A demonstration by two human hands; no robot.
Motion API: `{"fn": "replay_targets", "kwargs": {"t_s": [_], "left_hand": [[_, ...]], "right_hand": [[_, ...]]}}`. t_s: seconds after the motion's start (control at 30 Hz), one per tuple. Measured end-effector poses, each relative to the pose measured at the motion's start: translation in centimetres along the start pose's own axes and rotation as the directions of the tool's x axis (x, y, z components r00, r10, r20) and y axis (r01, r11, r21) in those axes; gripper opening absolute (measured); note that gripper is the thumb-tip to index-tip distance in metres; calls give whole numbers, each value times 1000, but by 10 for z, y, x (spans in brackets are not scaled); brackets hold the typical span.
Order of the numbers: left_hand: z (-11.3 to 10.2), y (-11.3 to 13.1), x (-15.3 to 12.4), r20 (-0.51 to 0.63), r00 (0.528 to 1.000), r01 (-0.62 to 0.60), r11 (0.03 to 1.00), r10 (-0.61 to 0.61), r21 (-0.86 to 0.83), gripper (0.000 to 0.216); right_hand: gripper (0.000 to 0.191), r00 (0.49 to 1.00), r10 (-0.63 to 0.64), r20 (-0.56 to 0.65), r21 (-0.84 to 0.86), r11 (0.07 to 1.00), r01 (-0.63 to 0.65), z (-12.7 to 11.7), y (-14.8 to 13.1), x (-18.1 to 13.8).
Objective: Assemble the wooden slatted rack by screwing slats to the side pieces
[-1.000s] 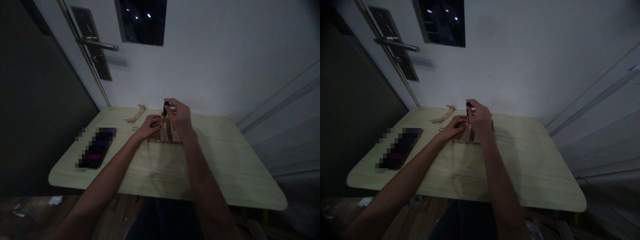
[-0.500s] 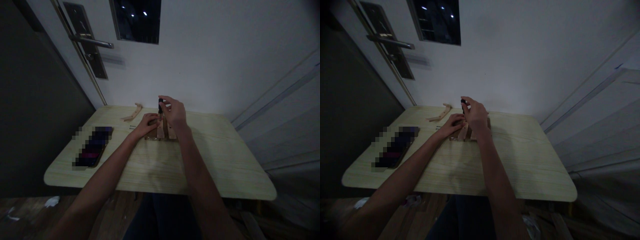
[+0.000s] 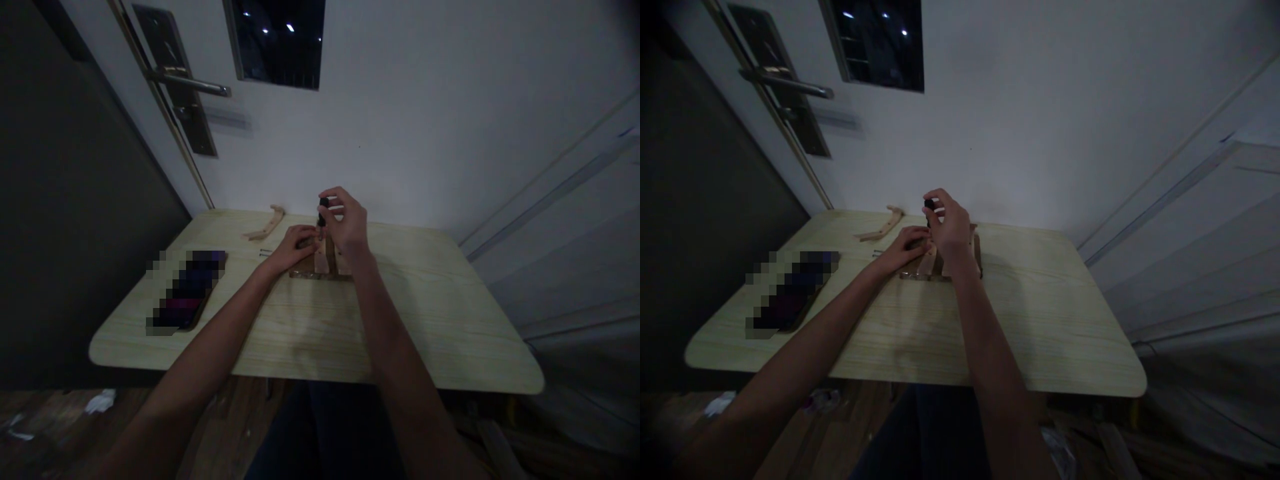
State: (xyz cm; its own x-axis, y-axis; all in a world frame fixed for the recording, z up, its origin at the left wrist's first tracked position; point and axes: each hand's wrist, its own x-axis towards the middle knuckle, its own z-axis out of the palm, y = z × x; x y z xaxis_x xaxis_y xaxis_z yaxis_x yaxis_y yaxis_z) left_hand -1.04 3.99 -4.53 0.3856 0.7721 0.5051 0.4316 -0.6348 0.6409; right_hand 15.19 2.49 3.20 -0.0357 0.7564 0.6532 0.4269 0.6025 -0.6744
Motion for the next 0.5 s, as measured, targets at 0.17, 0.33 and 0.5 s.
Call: {"fn": "replay_targets", "kwargs": {"t_s": [0.17,0.33,0.5], "left_hand": [[-1,4,0,9,1000,23,1000,-23,4,27],[-2,5,1,11,999,32,999,-32,7,27],[-1,3,1,9,1000,29,1000,-30,7,26]], "right_hand": [[21,993,2,-117,12,1000,0,4,7,-4],[16,994,7,-109,62,998,0,7,7,-8],[16,996,6,-86,109,994,3,8,10,-9]]}}
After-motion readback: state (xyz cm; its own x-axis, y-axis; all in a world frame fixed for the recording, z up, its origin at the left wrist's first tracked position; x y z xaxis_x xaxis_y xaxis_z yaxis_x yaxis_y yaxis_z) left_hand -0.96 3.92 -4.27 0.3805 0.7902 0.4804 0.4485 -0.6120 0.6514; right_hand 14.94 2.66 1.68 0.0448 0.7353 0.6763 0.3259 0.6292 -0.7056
